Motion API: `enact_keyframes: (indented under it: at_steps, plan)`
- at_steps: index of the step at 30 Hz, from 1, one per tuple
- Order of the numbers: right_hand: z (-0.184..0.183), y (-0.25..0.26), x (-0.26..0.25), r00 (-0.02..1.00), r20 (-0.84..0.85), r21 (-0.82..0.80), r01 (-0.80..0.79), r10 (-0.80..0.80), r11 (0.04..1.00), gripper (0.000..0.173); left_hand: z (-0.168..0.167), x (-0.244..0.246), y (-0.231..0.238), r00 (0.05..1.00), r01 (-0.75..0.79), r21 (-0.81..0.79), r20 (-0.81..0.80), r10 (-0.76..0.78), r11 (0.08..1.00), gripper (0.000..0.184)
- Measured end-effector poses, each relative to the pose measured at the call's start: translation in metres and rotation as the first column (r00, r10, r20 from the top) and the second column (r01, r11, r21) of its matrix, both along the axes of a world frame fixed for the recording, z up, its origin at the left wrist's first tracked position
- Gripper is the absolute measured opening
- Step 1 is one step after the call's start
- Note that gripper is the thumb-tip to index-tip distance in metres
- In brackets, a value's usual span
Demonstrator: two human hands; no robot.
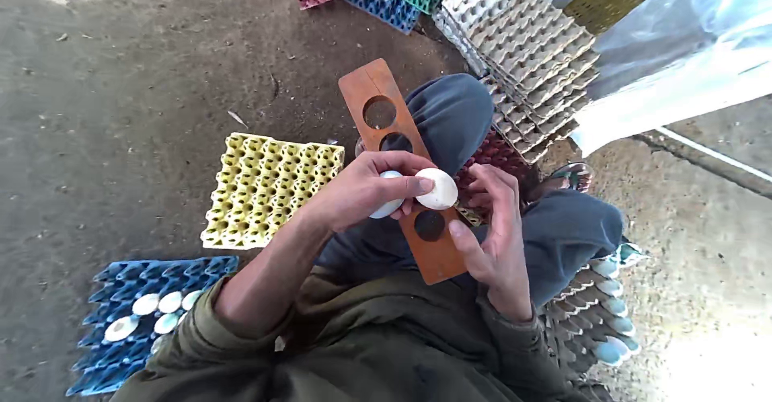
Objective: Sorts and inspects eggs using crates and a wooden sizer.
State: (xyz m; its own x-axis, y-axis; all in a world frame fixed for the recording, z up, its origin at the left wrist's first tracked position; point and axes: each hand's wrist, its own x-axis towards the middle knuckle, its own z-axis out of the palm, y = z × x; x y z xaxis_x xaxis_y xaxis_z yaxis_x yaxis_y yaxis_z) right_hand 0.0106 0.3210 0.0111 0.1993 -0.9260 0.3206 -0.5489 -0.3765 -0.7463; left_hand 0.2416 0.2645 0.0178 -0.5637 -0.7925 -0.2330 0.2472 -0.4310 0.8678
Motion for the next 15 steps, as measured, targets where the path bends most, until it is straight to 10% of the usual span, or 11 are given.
enact_keyframes:
  at_steps: [15]
  plan:
    - [-0.005, -0.007, 0.003, 0.727, 0.684, 0.231, -0.134, -0.063, 0.964, 0.028, -0.024, -0.046, 0.011, 0.940, -0.270, -0.271, -0.280, 0.193, 0.924, 0.067]
